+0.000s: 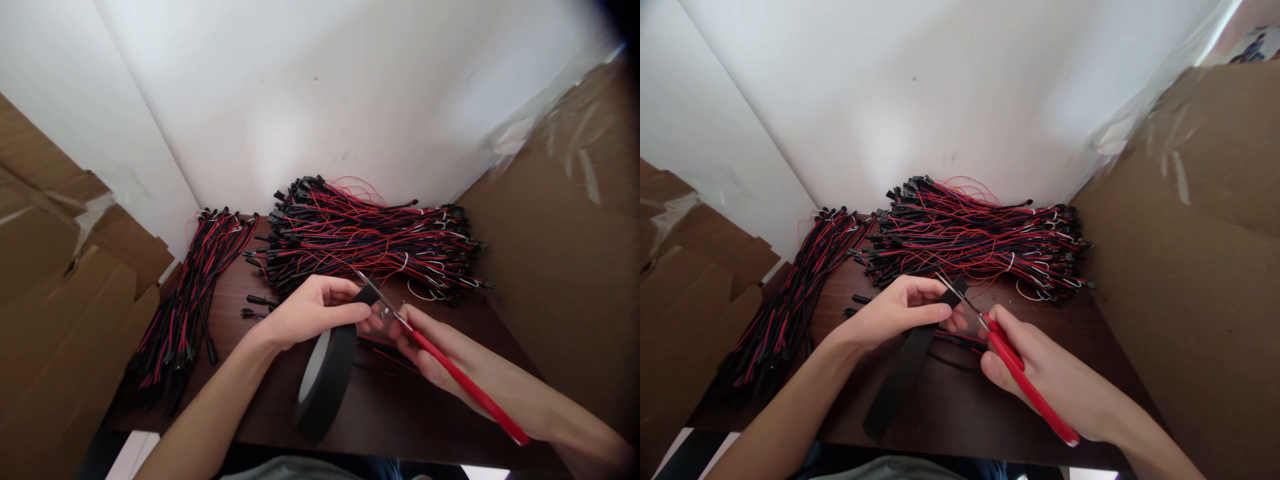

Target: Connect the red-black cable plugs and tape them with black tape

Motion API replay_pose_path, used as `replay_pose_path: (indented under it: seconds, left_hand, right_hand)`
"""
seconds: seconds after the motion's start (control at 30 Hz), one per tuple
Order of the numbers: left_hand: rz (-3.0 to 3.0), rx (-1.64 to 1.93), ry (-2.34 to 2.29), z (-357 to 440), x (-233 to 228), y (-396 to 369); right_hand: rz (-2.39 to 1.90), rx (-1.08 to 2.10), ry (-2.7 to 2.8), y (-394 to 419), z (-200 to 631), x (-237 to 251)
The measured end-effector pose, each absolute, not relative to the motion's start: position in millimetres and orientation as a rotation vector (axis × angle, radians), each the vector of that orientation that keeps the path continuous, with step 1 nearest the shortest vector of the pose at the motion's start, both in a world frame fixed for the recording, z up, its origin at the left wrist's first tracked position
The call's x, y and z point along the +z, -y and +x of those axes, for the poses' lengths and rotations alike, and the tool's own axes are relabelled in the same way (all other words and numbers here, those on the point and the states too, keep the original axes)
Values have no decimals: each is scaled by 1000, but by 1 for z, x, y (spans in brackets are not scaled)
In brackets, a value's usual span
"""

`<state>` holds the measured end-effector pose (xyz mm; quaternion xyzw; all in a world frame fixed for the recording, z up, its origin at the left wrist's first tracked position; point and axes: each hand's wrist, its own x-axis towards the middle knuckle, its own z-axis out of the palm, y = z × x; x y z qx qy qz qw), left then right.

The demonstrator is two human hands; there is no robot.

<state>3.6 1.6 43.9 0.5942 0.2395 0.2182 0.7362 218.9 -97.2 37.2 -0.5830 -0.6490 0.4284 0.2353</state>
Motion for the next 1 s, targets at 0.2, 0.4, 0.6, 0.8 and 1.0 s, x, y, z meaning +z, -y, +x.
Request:
replay_pose_path:
  seconds: [0.2, 0.4, 0.6, 0.8, 1.0]
  left_hand:
    - [1261, 538, -616, 6, 37, -2]
    - [1246, 530, -650, 6, 37, -2]
    - [1258, 564, -604, 7, 38, -1]
    - [1295, 563, -604, 7, 36, -2]
    - [1350, 584, -587, 7, 37, -3]
  right_hand:
    - [-1821, 1031, 1958, 93, 205, 45]
    - [-1879, 963, 1947, 90, 198, 50]
    - [-1806, 913, 1967, 88, 203, 48]
    - [-1755, 907, 2030, 87, 207, 46]
    - [-1806, 946, 2095, 85, 209, 50]
